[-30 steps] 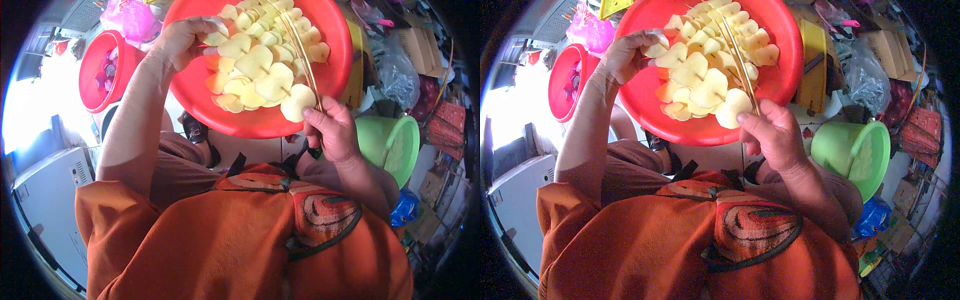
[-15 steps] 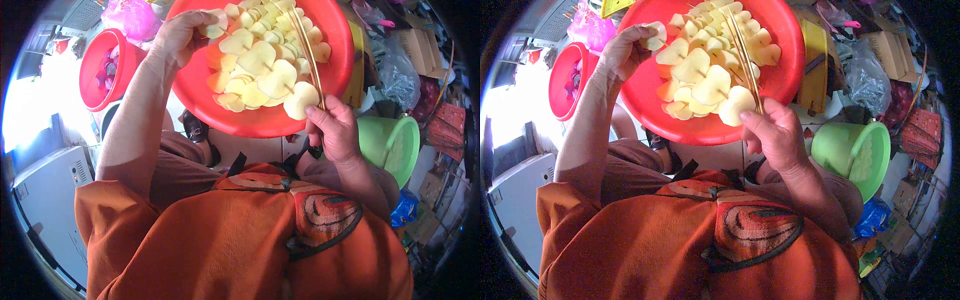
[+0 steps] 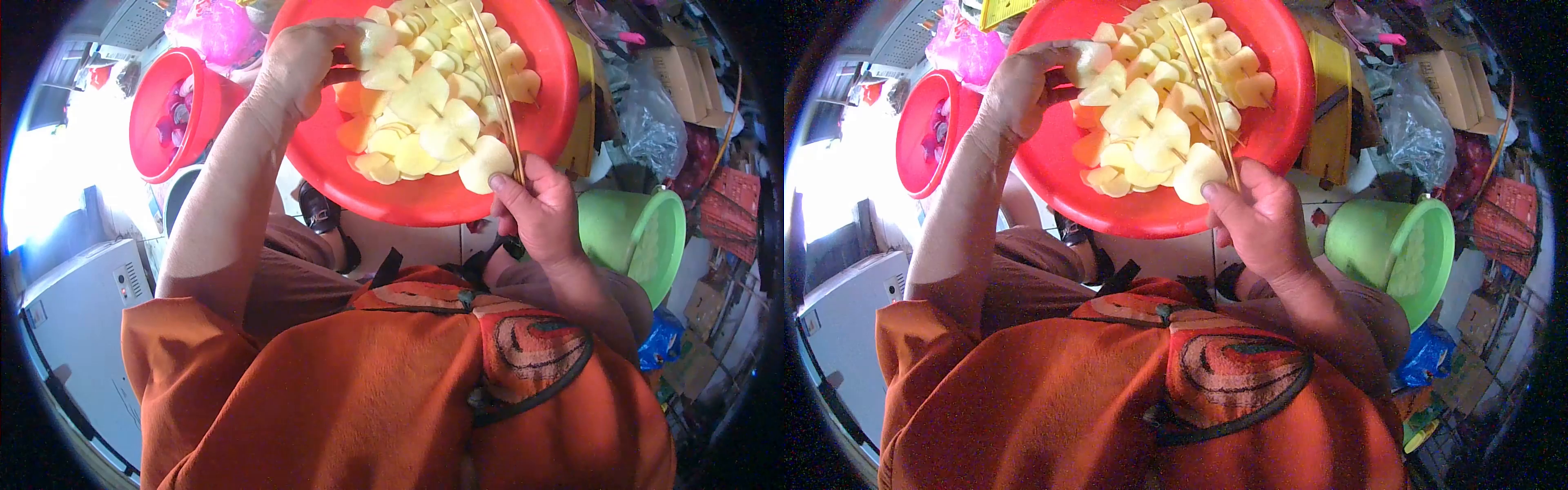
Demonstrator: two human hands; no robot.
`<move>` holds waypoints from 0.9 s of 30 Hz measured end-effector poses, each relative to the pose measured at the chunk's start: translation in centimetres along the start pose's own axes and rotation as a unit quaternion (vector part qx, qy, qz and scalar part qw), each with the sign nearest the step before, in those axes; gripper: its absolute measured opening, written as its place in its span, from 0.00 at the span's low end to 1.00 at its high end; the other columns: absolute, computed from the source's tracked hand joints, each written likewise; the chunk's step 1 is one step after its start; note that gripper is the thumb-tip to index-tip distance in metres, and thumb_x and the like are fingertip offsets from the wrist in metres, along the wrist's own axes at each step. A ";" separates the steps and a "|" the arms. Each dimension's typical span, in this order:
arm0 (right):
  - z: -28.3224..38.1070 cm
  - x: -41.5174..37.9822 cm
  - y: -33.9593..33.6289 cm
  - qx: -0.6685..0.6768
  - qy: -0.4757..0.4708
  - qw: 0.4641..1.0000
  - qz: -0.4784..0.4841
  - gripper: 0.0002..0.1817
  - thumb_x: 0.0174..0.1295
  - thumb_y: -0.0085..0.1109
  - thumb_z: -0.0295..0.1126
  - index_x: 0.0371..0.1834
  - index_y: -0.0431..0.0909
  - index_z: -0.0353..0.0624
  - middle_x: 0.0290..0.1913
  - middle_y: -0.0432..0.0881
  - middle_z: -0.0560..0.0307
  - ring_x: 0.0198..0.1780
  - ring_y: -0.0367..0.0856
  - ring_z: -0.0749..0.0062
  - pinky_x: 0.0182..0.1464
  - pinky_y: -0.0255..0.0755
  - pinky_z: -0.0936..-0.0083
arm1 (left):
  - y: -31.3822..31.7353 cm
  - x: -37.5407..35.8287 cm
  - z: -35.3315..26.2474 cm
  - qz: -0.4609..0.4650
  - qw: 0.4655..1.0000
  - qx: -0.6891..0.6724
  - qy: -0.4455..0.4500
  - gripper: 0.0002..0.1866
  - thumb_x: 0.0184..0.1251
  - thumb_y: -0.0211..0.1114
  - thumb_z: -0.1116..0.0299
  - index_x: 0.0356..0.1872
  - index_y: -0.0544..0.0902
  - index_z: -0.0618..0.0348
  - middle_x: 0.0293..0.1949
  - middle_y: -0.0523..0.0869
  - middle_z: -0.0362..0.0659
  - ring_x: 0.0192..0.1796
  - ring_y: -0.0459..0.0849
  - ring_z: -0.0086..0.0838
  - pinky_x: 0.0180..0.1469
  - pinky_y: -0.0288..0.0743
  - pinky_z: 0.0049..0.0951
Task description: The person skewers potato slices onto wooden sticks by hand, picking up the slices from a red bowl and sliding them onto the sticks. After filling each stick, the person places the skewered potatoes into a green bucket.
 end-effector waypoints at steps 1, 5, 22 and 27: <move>-0.1 0.0 0.0 0.000 0.000 1.000 0.001 0.09 0.62 0.54 0.30 0.41 0.75 0.38 0.22 0.75 0.64 0.18 0.69 0.86 0.19 0.65 0.87 | -0.2 0.1 0.1 -0.005 0.999 -0.040 -0.012 0.15 0.64 0.57 0.67 0.50 0.79 0.60 0.41 0.84 0.42 0.43 0.83 0.27 0.48 0.77 0.26; -0.5 -0.3 0.3 -0.021 -0.033 0.999 0.012 0.09 0.62 0.54 0.30 0.42 0.75 0.37 0.22 0.75 0.64 0.19 0.69 0.87 0.19 0.65 0.87 | -0.2 -0.1 0.1 0.040 0.993 -0.097 -0.063 0.14 0.63 0.60 0.65 0.48 0.79 0.58 0.42 0.85 0.41 0.44 0.83 0.26 0.48 0.76 0.27; -1.2 -0.3 0.5 -0.012 -0.030 0.999 0.005 0.09 0.62 0.54 0.29 0.42 0.75 0.38 0.22 0.76 0.64 0.18 0.70 0.86 0.19 0.66 0.86 | 1.1 -0.9 0.8 0.053 0.992 -0.039 -0.109 0.14 0.66 0.57 0.61 0.44 0.81 0.60 0.39 0.86 0.42 0.41 0.85 0.27 0.42 0.80 0.28; -1.0 -0.2 0.4 -0.003 -0.030 0.999 -0.013 0.09 0.62 0.55 0.29 0.43 0.75 0.38 0.23 0.77 0.62 0.18 0.70 0.85 0.19 0.66 0.86 | 2.3 -2.1 0.2 0.041 0.992 -0.056 -0.101 0.13 0.66 0.57 0.62 0.47 0.79 0.56 0.40 0.85 0.39 0.42 0.83 0.24 0.38 0.78 0.25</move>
Point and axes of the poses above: each hand's wrist, its own x-axis towards the middle knuckle, its own y-axis out of the palm, z = x × y, the point moved 2 cm from there along x, towards the middle knuckle
